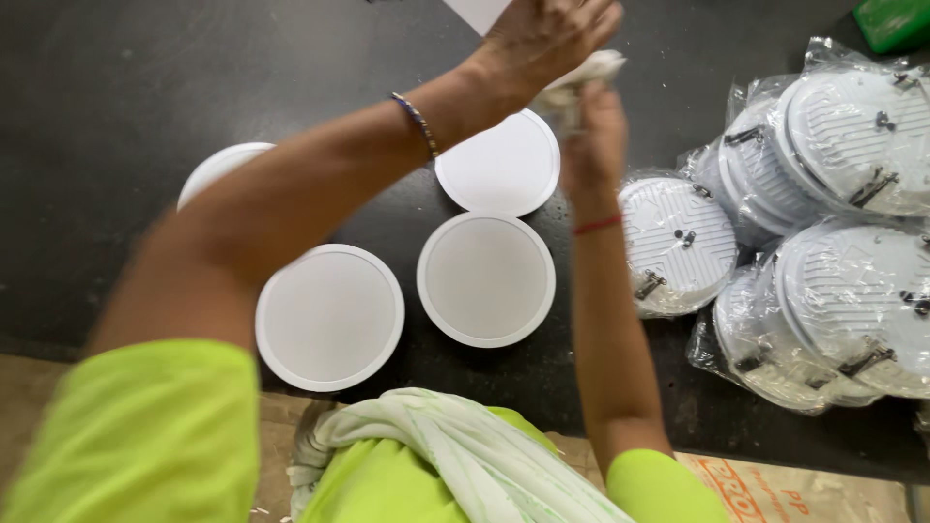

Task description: The person wipes the white faces of round LED panel light covers with a cloth, then wraps each unit in clear plastic film and stacks the wrapped fixtures on the workbench. They handle the fixtures one at a time, turning them over to wipe and rewrap.

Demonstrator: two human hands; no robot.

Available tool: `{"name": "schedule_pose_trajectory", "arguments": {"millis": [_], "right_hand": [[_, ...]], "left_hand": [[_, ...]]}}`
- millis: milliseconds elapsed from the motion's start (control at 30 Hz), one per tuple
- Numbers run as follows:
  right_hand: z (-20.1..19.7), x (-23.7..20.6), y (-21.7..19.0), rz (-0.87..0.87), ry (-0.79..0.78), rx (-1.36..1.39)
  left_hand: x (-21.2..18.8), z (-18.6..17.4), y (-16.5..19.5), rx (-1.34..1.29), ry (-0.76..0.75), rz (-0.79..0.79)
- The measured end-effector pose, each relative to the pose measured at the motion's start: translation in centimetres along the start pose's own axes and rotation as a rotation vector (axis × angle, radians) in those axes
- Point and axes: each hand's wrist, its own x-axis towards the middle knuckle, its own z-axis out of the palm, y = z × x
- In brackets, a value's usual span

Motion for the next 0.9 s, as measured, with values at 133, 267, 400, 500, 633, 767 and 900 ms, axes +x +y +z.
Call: {"name": "schedule_pose_trajectory", "arguments": {"millis": [133,267,400,500,633,767,900], "right_hand": [[8.0,-0.7,8.7,0.355,0.078,0.457],[12.8,-3.2,12.6,0.524,0.144,0.485],[15.2,-4.3,13.8,0.545,0.211,0.553],[16.4,-4.4,14.9,0.556,0.207,0.549],[17.7,-4.7,16.8,0.558,0.241,0.552],[18.5,-4.8,18.0,0.543,0.272,0.537],[19.1,-4.5,18.7,0.518,0.327,0.562]], "left_hand": [[-7.2,-4.6,-2.1,0.922,-0.239,0.303],[-11.9,-9.1,-3.4,1.057,-0.477,0.470],[-14.2,-10.9,-3.9,1.050,-0.466,0.440],[-15.3,-11.5,-4.7,1.098,-0.518,0.471],[-16.9,-12.1,-5.6,1.124,-0.512,0.498],[-18.0,-12.3,-6.2,1.145,-0.513,0.498],[-18.1,-11.9,-7.4,1.083,-0.489,0.520]]}}
